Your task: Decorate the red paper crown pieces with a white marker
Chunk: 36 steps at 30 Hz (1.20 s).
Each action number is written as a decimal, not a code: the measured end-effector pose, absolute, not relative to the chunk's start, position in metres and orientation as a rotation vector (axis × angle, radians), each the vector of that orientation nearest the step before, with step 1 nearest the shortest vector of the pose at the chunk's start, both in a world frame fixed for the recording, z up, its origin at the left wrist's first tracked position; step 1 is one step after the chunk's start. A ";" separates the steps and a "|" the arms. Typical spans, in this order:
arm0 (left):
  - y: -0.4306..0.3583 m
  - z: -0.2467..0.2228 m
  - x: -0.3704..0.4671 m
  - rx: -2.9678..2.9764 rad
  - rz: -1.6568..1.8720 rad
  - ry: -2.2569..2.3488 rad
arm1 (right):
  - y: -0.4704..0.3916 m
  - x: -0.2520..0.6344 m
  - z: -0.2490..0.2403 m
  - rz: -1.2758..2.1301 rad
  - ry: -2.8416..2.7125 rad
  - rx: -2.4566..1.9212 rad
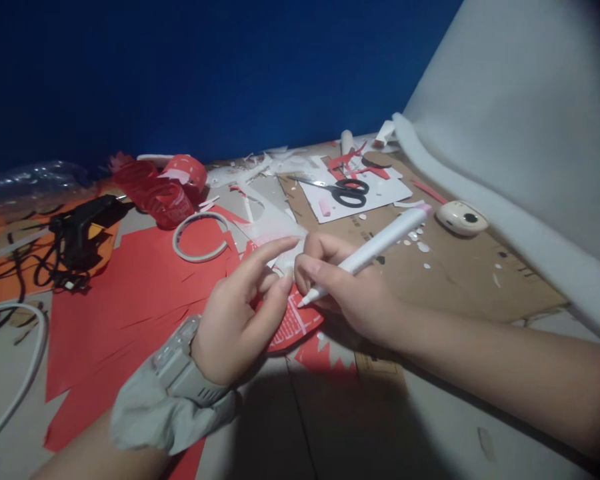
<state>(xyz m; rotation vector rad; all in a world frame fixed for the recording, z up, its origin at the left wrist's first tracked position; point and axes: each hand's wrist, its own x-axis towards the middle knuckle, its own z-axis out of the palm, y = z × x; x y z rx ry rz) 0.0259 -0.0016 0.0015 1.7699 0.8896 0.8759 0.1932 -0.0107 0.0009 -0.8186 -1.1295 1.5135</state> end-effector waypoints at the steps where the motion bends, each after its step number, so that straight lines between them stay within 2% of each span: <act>1: -0.001 0.002 0.027 1.765 0.888 0.891 | -0.011 0.193 0.002 1.500 -1.135 -0.829; 36: -0.001 0.006 0.027 1.733 0.909 0.892 | -0.011 0.195 0.002 1.448 -1.239 -0.938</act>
